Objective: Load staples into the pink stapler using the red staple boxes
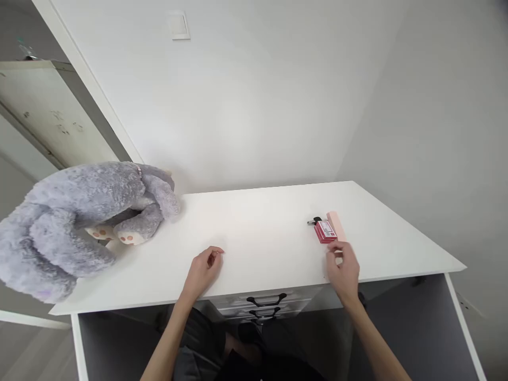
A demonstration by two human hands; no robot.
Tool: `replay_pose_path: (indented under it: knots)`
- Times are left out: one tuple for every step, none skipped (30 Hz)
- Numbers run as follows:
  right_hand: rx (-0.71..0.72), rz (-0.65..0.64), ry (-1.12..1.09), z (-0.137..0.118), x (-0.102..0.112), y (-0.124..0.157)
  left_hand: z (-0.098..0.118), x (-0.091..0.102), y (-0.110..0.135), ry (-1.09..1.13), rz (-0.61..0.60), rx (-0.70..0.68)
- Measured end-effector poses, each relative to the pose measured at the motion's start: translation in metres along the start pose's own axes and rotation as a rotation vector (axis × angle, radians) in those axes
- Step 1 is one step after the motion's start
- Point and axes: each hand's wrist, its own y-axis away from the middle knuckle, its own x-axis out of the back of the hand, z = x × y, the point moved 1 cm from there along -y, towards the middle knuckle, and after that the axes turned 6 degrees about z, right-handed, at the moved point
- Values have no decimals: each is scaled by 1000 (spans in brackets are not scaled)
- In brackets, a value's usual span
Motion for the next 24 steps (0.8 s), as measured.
replay_pose_path:
  knots:
    - [26, 85, 3, 1, 4, -5, 0, 0, 0, 0, 1, -1]
    - [48, 143, 12, 2, 7, -10, 0, 0, 0, -1, 4, -2]
    - [51, 175, 21, 5, 10, -16, -1, 0, 0, -1, 6, -3]
    - [34, 178, 24, 8, 12, -22, -1, 0, 0, -1, 9, -3]
    - [-2, 160, 15, 12, 13, -27, -1, -1, 0, 0, 12, -3]
    - [-47, 130, 2, 17, 13, -33, -2, -1, 0, 1, 14, -3]
    - [-90, 104, -13, 21, 13, -37, -2, -1, 0, 2, 15, -1]
    - [-135, 77, -30, 26, 13, -41, -3, -1, -1, 2, 16, 1]
    - [-177, 52, -46, 30, 11, -44, -3, -1, -1, 3, 18, 5]
    - [-213, 31, -60, 34, 10, -47, -4, -1, -1, 4, 19, 9]
    - [-241, 10, -70, 37, 8, -48, -5, -1, -1, 5, 20, 13]
    - [-258, -9, -77, 39, 7, -49, -5, -1, -1, 6, 22, 17]
    - [-264, -27, -80, 40, 6, -50, -5, -1, -1, 9, 24, 21]
    - [-260, -39, -76, 41, 5, -50, -6, -1, -1, 11, 25, 26]
    - [-251, -49, -68, 42, 5, -50, -6, -1, -1, 14, 27, 32]
    - [-241, -57, -58, 43, 4, -49, -6, -1, -1, 16, 27, 40]
    - [-232, -62, -47, 43, 5, -49, -6, -1, -1, 19, 26, 46]
    - [-221, -67, -36, 43, 5, -49, -6, -1, -1, 21, 26, 51]
    - [-211, -71, -25, 43, 5, -48, -6, -1, -1, 24, 25, 54]
    - [-202, -74, -16, 43, 6, -48, -6, -1, -2, 28, 25, 55]
    - [-196, -77, -8, 43, 6, -48, -6, -1, -2, 32, 26, 55]
    - [-192, -77, 0, 43, 6, -48, -6, -1, -2, 35, 27, 55]
    - [-191, -77, 7, 42, 6, -48, -6, -2, -2, 38, 28, 54]
    - [-194, -75, 13, 42, 6, -48, -7, -2, -3, 39, 28, 55]
